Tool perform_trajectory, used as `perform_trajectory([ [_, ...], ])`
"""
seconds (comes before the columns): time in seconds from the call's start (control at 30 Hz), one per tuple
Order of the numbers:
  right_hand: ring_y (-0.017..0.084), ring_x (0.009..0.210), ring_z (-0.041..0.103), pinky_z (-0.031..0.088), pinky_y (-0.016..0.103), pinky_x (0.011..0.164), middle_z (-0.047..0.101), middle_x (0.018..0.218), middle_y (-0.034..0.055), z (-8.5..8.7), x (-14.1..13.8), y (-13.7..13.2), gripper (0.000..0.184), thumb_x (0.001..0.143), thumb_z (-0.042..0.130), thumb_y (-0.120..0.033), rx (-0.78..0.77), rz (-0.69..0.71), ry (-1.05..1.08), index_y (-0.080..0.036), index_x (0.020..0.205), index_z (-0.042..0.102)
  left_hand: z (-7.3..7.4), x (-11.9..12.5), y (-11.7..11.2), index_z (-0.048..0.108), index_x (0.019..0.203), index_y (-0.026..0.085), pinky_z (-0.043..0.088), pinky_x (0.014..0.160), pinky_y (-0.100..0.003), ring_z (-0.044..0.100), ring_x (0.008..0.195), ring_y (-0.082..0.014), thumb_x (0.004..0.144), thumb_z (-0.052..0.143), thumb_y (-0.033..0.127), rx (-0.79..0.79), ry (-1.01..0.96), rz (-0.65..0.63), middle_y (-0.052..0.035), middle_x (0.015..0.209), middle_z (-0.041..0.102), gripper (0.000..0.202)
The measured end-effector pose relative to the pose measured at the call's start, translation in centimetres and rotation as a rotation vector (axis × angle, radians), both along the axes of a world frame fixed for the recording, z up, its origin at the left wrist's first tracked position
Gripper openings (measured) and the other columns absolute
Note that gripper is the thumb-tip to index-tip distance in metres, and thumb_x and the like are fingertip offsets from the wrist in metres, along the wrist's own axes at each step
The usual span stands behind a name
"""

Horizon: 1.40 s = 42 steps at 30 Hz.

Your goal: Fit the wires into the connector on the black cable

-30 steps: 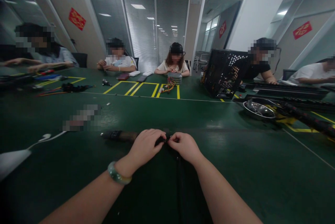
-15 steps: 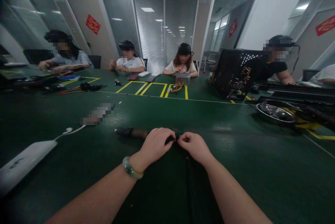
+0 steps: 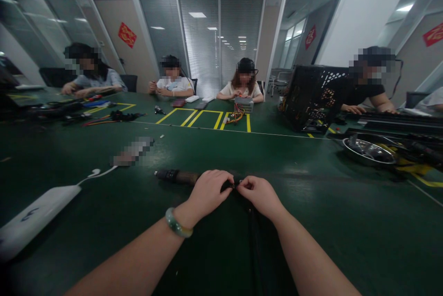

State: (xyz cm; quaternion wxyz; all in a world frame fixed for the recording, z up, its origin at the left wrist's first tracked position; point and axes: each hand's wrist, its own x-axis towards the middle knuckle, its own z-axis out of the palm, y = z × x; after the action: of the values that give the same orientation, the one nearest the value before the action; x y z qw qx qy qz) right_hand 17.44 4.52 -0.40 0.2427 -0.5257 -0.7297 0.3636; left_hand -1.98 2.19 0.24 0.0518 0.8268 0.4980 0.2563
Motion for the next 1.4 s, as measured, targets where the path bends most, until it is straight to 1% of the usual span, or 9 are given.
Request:
perform_trajectory([
  [0.1, 0.016, 0.066, 0.062, 0.041, 0.022, 0.058, 0.069, 0.074, 0.0015, 0.0, -0.04, 0.03, 0.021, 0.079, 0.059, -0.036, 0.003, -0.004, 0.002, -0.017, 0.078, 0.068, 0.04, -0.02, 0.0, 0.06, 0.096, 0.024, 0.039, 0.088, -0.037, 0.056, 0.099, -0.0196, 0.085, 0.058, 0.019, -0.008, 0.013, -0.023, 0.0, 0.102, 0.063, 0.012],
  [0.2, 0.016, 0.067, 0.062, 0.042, 0.023, 0.059, 0.07, 0.074, 0.0014, 0.12, -0.08, -0.05, 0.02, 0.079, 0.059, -0.035, 0.0, -0.005, 0.0, -0.017, 0.078, 0.068, 0.03, -0.04, 0.02, 0.06, 0.096, 0.025, 0.039, 0.089, -0.037, 0.056, 0.1, -0.0191, 0.085, 0.057, 0.018, -0.006, 0.016, -0.04, 0.0008, 0.104, 0.063, 0.014],
  [0.4, 0.015, 0.066, 0.062, 0.042, 0.022, 0.058, 0.07, 0.075, 0.0012, 0.39, -0.04, -0.2, 0.021, 0.08, 0.059, -0.036, -0.039, -0.009, 0.0, -0.018, 0.079, 0.068, -0.11, -0.03, 0.03, 0.058, 0.1, 0.024, 0.04, 0.088, -0.037, 0.056, 0.098, -0.0191, 0.083, 0.06, 0.019, -0.007, -0.003, 0.001, 0.0008, 0.101, 0.063, 0.018],
  [0.57, 0.016, 0.068, 0.062, 0.043, 0.023, 0.06, 0.069, 0.075, 0.0019, -0.15, 0.16, 0.04, 0.021, 0.079, 0.059, -0.036, 0.002, -0.004, 0.013, -0.017, 0.078, 0.068, 0.28, -0.03, -0.08, 0.06, 0.096, 0.024, 0.039, 0.088, -0.037, 0.056, 0.099, -0.0193, 0.084, 0.059, 0.018, -0.011, 0.016, -0.039, 0.0005, 0.102, 0.063, 0.014],
  [0.67, 0.016, 0.068, 0.062, 0.043, 0.023, 0.06, 0.069, 0.076, 0.002, -0.3, 0.25, 0.08, 0.021, 0.08, 0.059, -0.037, 0.004, -0.003, 0.017, -0.017, 0.079, 0.068, 0.28, 0.01, -0.06, 0.06, 0.096, 0.024, 0.04, 0.088, -0.037, 0.056, 0.099, -0.0194, 0.084, 0.059, 0.018, -0.009, 0.017, -0.036, 0.0005, 0.102, 0.063, 0.014],
  [0.83, 0.016, 0.067, 0.062, 0.042, 0.022, 0.058, 0.069, 0.075, 0.0013, 0.0, 0.17, -0.06, 0.021, 0.08, 0.059, -0.037, -0.006, -0.009, 0.011, -0.018, 0.079, 0.068, -0.06, 0.02, 0.02, 0.058, 0.1, 0.023, 0.04, 0.087, -0.038, 0.057, 0.096, -0.0203, 0.084, 0.06, 0.021, -0.01, -0.006, 0.008, -0.0005, 0.099, 0.063, 0.017],
  [1.07, 0.015, 0.067, 0.062, 0.041, 0.023, 0.059, 0.069, 0.075, 0.0007, 0.05, 0.07, -0.06, 0.02, 0.08, 0.059, -0.036, -0.013, -0.006, 0.008, -0.018, 0.079, 0.069, 0.07, -0.06, -0.05, 0.06, 0.095, 0.024, 0.039, 0.088, -0.037, 0.056, 0.099, -0.0191, 0.085, 0.057, 0.018, 0.008, 0.0, -0.048, 0.0013, 0.104, 0.063, 0.012],
  [1.23, 0.015, 0.066, 0.061, 0.041, 0.023, 0.059, 0.069, 0.076, 0.0008, 0.09, 0.11, -0.09, 0.021, 0.08, 0.059, -0.036, -0.012, -0.004, 0.01, -0.018, 0.079, 0.069, -0.14, -0.05, 0.03, 0.058, 0.099, 0.025, 0.039, 0.088, -0.037, 0.056, 0.097, -0.0185, 0.084, 0.06, 0.02, 0.009, -0.019, -0.017, 0.0018, 0.1, 0.063, 0.016],
  [1.4, 0.016, 0.068, 0.062, 0.041, 0.023, 0.059, 0.07, 0.077, 0.0015, -0.04, 0.17, 0.03, 0.021, 0.08, 0.059, -0.037, -0.008, 0.001, 0.002, -0.018, 0.08, 0.069, -0.11, -0.12, 0.03, 0.058, 0.095, 0.023, 0.039, 0.086, -0.037, 0.056, 0.094, -0.019, 0.083, 0.06, 0.021, 0.005, -0.022, -0.017, 0.0011, 0.098, 0.063, 0.013],
])
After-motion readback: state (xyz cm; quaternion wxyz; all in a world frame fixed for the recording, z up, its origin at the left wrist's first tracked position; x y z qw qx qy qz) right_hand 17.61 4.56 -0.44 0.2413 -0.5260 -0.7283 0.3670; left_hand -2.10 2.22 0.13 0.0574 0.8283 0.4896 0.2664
